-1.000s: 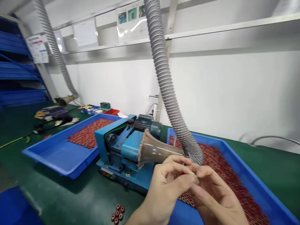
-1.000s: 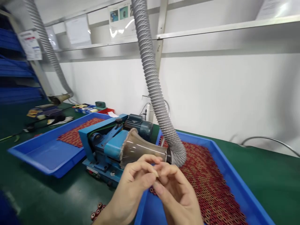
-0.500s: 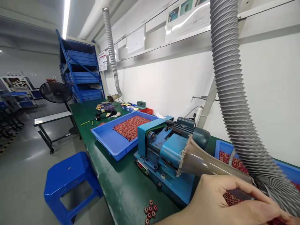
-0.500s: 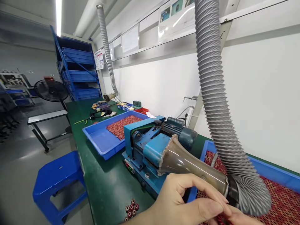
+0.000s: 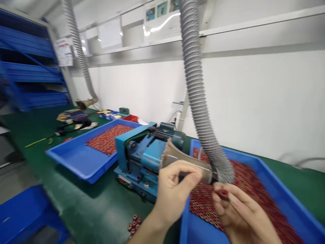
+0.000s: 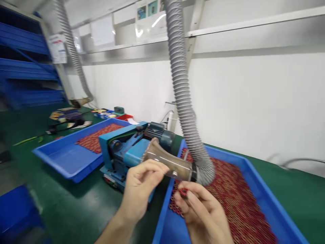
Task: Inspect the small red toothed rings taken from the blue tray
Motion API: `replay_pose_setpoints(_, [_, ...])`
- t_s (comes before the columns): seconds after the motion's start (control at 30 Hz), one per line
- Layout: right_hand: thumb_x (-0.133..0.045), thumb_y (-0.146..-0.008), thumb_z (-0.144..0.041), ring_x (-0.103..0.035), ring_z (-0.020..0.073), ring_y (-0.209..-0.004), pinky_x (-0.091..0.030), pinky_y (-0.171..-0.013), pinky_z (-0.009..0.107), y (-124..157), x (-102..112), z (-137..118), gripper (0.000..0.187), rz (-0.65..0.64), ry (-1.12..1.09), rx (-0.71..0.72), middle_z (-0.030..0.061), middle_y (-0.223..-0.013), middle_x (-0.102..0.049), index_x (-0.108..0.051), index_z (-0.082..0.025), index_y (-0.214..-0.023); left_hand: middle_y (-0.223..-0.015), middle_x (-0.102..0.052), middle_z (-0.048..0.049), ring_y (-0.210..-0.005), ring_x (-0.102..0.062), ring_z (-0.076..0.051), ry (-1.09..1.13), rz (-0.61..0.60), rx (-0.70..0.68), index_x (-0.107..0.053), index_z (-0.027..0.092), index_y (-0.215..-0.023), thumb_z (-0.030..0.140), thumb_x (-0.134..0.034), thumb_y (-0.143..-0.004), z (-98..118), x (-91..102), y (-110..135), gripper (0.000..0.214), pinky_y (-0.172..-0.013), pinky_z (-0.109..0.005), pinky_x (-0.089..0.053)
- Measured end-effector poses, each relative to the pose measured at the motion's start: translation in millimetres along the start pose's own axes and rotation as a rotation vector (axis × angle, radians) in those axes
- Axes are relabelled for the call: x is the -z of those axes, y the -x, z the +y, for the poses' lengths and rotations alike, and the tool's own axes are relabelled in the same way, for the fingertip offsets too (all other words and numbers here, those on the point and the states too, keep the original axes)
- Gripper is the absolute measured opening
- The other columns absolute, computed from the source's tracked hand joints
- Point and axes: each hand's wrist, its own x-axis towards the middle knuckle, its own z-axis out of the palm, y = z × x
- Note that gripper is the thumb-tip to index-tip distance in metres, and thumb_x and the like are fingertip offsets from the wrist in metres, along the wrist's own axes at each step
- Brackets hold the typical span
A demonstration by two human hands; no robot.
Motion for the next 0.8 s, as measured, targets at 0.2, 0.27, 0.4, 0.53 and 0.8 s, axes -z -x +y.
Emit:
replay_pose_setpoints(0.2, [-0.098,-0.061,-0.019,-0.075,0.0102,-0.065,-0.059,-0.060,0.011,3,-32,-18,0.024,0.224,-0.465,-0.155,0.0013,-0.073,-0.079,-0.082,-0.018,-0.079,-0.110,-0.076,0.0025,-0.106,-0.070,-0.013,-0.169,-0.371,0.151,-0.080,0.030,-0.099,0.003,-0.080,-0.068,8,0.9,1,0.041,-0.095,-0.016,-0.051])
replay_pose_setpoints(0.27, [-0.097,-0.063,-0.019,-0.075,0.0109,-0.064,-0.058,-0.057,0.012,2,-32,-16,0.022,0.155,-0.495,-0.142,0.0017,-0.070,-0.079,-0.082,-0.018,-0.079,-0.106,-0.077,0.0052,-0.101,-0.071,-0.010,-0.201,-0.362,0.119,-0.081,0.033,-0.095,0.000,-0.075,-0.070,8,-3.2,3,0.042,-0.091,-0.012,-0.051])
replay_pose_setpoints(0.4, [-0.098,-0.059,-0.021,-0.072,0.0084,-0.061,-0.057,-0.058,0.012,-1,-31,-12,0.023,0.133,-0.493,-0.124,0.0001,-0.069,-0.078,-0.081,-0.017,-0.074,-0.094,-0.078,0.0065,-0.090,-0.072,-0.008,-0.191,-0.296,0.020,-0.081,0.033,-0.084,0.006,-0.075,-0.075,2,-4.7,6,0.029,-0.084,-0.009,-0.053])
replay_pose_setpoints(0.53, [-0.098,-0.058,-0.021,-0.071,0.0062,-0.059,-0.058,-0.062,0.012,-1,-34,-11,0.023,0.101,-0.496,-0.107,-0.0027,-0.068,-0.077,-0.080,-0.016,-0.071,-0.086,-0.077,0.0044,-0.084,-0.073,-0.010,-0.095,-0.229,0.119,-0.079,0.029,-0.072,0.018,-0.077,-0.080,-4,-3.4,5,0.014,-0.080,-0.010,-0.056])
replay_pose_setpoints(0.8, [-0.097,-0.058,-0.025,-0.070,0.0087,-0.052,-0.059,-0.055,0.015,-1,-32,-9,0.024,-0.005,-0.537,-0.138,0.0010,-0.069,-0.077,-0.079,-0.013,-0.069,-0.077,-0.077,0.0031,-0.077,-0.073,-0.011,0.099,0.059,0.301,-0.078,0.027,-0.072,0.048,-0.088,-0.069,-6,-2.2,4,0.023,-0.077,-0.010,-0.058])
